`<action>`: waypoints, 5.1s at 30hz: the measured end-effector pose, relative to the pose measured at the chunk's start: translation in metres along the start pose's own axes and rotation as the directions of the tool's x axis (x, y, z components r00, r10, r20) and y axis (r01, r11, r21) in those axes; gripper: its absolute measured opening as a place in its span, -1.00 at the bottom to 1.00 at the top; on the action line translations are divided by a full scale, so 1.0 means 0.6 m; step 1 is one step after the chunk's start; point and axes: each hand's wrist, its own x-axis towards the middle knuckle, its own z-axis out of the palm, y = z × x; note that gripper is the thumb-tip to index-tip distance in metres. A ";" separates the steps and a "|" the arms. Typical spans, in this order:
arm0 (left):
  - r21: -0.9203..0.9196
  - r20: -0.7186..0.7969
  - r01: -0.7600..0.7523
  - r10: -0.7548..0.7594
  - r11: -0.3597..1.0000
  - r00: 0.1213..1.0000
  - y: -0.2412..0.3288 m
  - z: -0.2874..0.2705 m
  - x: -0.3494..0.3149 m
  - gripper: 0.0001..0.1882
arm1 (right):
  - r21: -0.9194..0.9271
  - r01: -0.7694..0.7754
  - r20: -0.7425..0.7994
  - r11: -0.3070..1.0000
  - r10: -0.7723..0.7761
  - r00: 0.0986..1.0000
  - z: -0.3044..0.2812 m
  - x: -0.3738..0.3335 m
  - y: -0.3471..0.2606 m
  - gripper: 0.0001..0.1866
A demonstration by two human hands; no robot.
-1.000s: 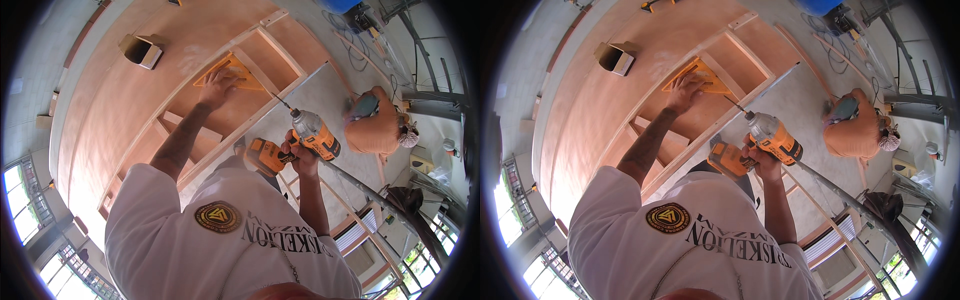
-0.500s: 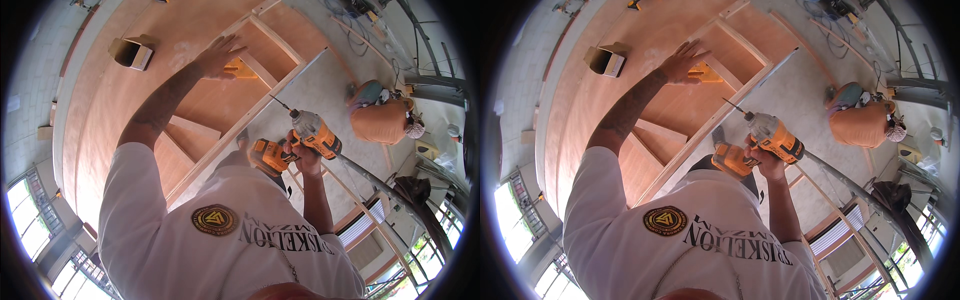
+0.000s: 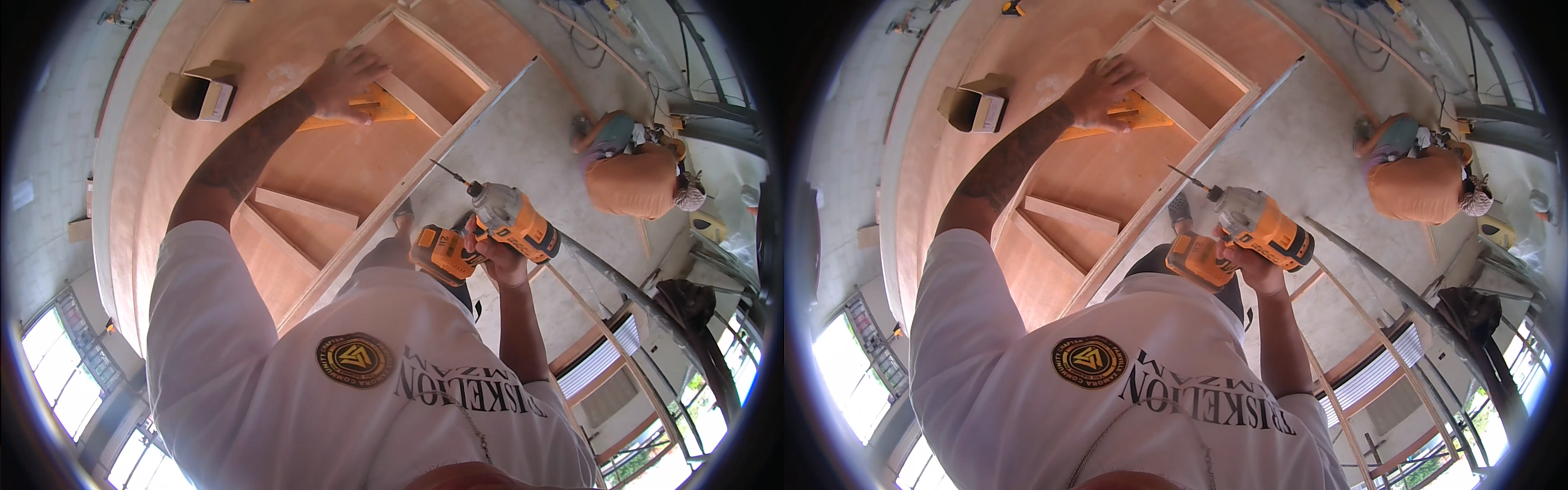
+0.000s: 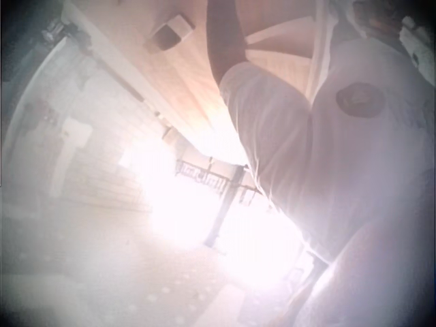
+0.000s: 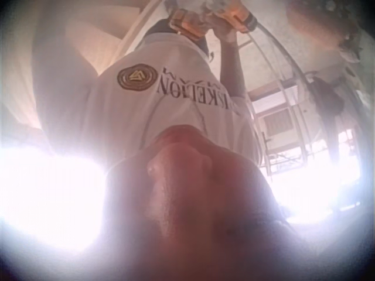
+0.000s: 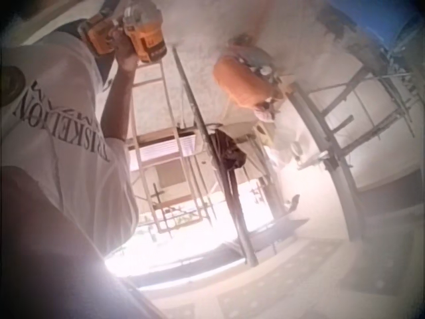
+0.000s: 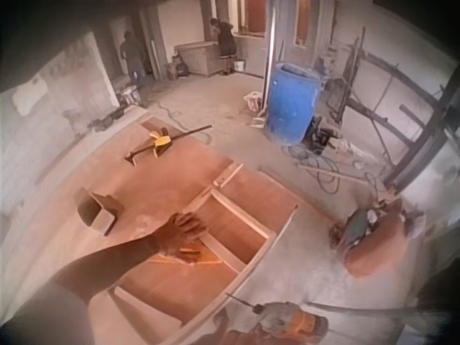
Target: The person positions wooden strips on a large plywood sheet and uses a cordless drill to drive screws, securing the strips to form a frame. The person repeatedly aligns pieces and fastens them along the edges of the plywood.
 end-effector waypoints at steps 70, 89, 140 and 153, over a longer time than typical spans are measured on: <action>0.136 -0.135 -0.388 0.405 0.912 0.904 0.141 0.017 0.062 -0.48 | 0.232 0.316 -0.026 0.920 -0.319 0.948 -0.199 0.049 0.207 -0.46; 0.158 -0.204 -0.484 0.508 0.861 0.837 0.132 0.024 0.071 -0.50 | 0.221 0.293 -0.027 0.930 -0.294 0.955 -0.193 0.049 0.205 -0.52; 0.190 -0.189 -0.465 0.497 0.865 0.847 0.127 0.027 0.062 -0.49 | -0.068 0.222 -0.072 0.973 -0.227 0.971 -0.213 0.038 0.175 -0.45; 0.110 -0.173 -0.401 0.415 0.909 0.893 0.135 0.020 0.055 -0.51 | -0.235 0.251 -0.038 0.939 -0.267 0.963 -0.225 0.040 0.174 -0.50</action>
